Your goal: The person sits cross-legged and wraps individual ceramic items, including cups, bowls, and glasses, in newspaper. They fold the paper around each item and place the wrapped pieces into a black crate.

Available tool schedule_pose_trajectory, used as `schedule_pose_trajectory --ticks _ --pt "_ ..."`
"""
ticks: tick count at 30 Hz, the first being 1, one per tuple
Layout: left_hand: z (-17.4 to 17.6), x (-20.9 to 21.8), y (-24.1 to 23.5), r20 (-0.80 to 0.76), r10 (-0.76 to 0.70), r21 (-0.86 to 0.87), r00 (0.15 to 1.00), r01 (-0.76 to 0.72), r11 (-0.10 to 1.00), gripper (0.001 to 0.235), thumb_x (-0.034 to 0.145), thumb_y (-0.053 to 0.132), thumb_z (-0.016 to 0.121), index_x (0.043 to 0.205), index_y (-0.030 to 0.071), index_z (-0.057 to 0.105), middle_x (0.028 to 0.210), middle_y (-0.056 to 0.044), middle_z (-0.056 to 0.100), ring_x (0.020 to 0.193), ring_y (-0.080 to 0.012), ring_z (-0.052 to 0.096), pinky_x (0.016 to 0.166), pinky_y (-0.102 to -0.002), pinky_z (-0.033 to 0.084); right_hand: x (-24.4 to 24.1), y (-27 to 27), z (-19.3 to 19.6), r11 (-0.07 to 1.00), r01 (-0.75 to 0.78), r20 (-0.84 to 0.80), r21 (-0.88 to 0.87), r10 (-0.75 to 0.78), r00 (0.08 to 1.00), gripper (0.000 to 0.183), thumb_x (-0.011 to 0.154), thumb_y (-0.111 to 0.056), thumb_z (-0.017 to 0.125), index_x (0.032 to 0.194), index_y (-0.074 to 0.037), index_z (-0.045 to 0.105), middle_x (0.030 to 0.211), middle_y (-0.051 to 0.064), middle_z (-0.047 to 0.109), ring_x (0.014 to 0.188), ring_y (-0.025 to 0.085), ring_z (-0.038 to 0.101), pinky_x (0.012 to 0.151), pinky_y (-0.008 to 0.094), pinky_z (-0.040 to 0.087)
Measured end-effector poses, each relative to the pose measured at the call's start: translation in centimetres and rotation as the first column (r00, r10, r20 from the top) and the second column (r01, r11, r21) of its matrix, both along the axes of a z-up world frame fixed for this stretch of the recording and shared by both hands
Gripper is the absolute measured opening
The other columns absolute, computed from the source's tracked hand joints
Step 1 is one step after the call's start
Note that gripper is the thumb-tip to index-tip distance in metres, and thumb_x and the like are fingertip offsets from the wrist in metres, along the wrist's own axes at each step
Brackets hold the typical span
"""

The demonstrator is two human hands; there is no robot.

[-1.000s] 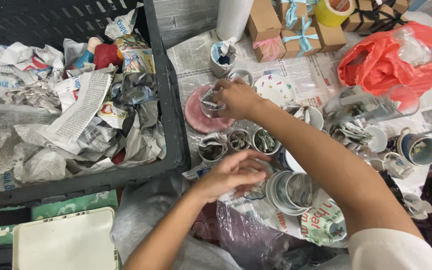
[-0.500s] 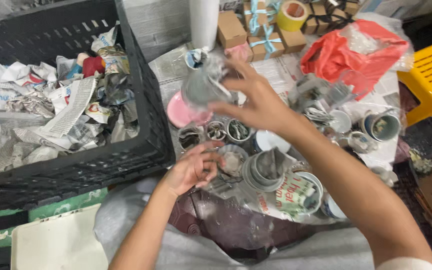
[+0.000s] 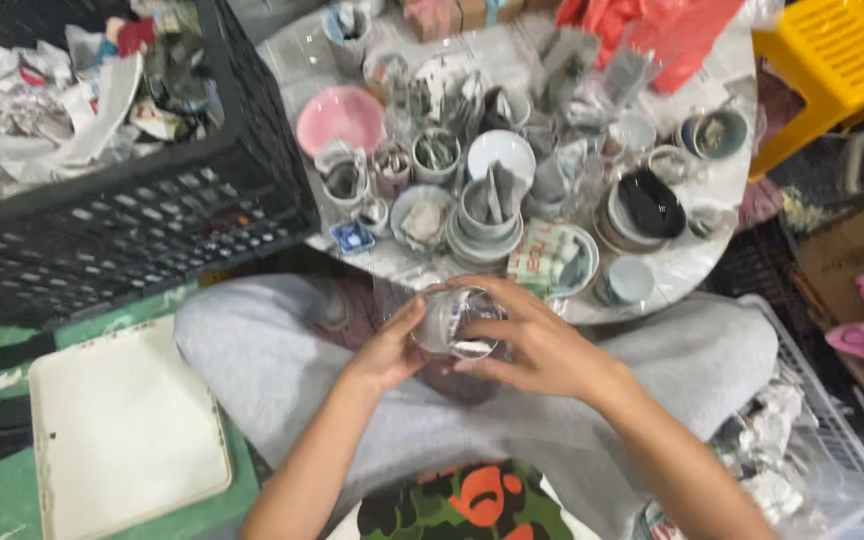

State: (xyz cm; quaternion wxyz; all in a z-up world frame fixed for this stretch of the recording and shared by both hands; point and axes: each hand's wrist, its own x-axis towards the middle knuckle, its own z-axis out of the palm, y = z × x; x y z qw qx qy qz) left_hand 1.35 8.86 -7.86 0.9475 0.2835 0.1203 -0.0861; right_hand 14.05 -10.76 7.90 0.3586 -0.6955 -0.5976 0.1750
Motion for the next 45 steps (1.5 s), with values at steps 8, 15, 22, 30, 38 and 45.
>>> schedule_pose_trajectory --ticks 8,15,22,30,38,45 --pt "-6.2 -1.0 -2.4 -0.086 -0.053 0.043 0.995 0.057 0.997 0.06 0.093 0.04 0.074 0.142 0.012 0.054 0.13 -0.003 0.064 0.122 -0.0215 0.059 0.105 -0.046 0.05 -2.3 -3.1 -11.1 0.912 0.404 -0.707 0.072 -0.24 0.666 0.023 0.079 -0.001 0.083 0.1 0.001 0.075 0.148 0.01 0.056 0.13 0.024 0.057 0.101 0.038 0.05" --pt "-5.0 0.6 -0.8 0.058 0.018 -0.019 0.998 -0.017 1.0 0.064 0.09 0.033 0.076 0.144 0.011 0.051 0.126 -0.018 0.068 0.115 -0.0279 0.068 0.101 -0.043 0.053 0.0 -4.6 -15.9 0.645 0.764 -0.974 -0.009 -0.177 0.139 0.032 0.093 -0.003 0.072 0.123 0.003 0.067 0.116 0.012 0.072 0.1 0.021 0.068 0.088 0.036 0.054" --pt "-1.6 1.6 -0.5 0.265 0.271 0.459 0.925 -0.369 0.809 0.088 0.073 0.015 0.092 0.147 0.005 0.047 0.132 -0.014 0.06 0.121 -0.0234 0.061 0.097 -0.042 0.057 -0.5 -4.1 -14.8 0.605 0.796 -0.968 0.007 -0.197 0.158 0.03 0.093 -0.005 0.07 0.121 0.006 0.064 0.115 0.014 0.074 0.1 0.021 0.073 0.088 0.035 0.059" --pt "-2.0 4.4 -1.7 0.386 0.434 0.919 0.814 -0.379 -0.107 0.09 0.067 0.032 0.097 0.142 0.003 0.056 0.132 -0.018 0.058 0.126 -0.0339 0.055 0.107 -0.044 0.046 -1.6 -2.7 -12.3 0.672 0.736 -0.942 -0.076 -0.29 0.168 0.034 0.093 -0.008 0.069 0.123 0.006 0.062 0.106 0.016 0.075 0.083 0.024 0.075 0.072 0.037 0.061" --pt "-1.5 5.0 -2.1 0.511 0.402 0.852 0.759 -0.51 -0.12 0.09 0.071 0.028 0.095 0.143 0.004 0.047 0.135 -0.017 0.053 0.119 -0.0302 0.058 0.099 -0.041 0.05 -1.8 -2.5 -11.9 0.681 0.729 -0.928 -0.065 -0.309 0.206 0.037 0.093 -0.008 0.07 0.127 0.004 0.06 0.107 0.012 0.075 0.084 0.018 0.073 0.072 0.034 0.059" --pt "-0.8 5.0 -2.5 0.483 0.413 0.868 0.772 -0.484 -0.11 0.1 0.069 0.026 0.097 0.147 0.002 0.039 0.133 -0.017 0.052 0.118 -0.0303 0.057 0.1 -0.041 0.049 -2.1 -2.1 -11.3 0.73 0.672 -0.923 -0.13 -0.336 0.186 0.038 0.091 -0.008 0.069 0.127 0.0 0.058 0.109 0.01 0.075 0.088 0.017 0.074 0.076 0.031 0.059"
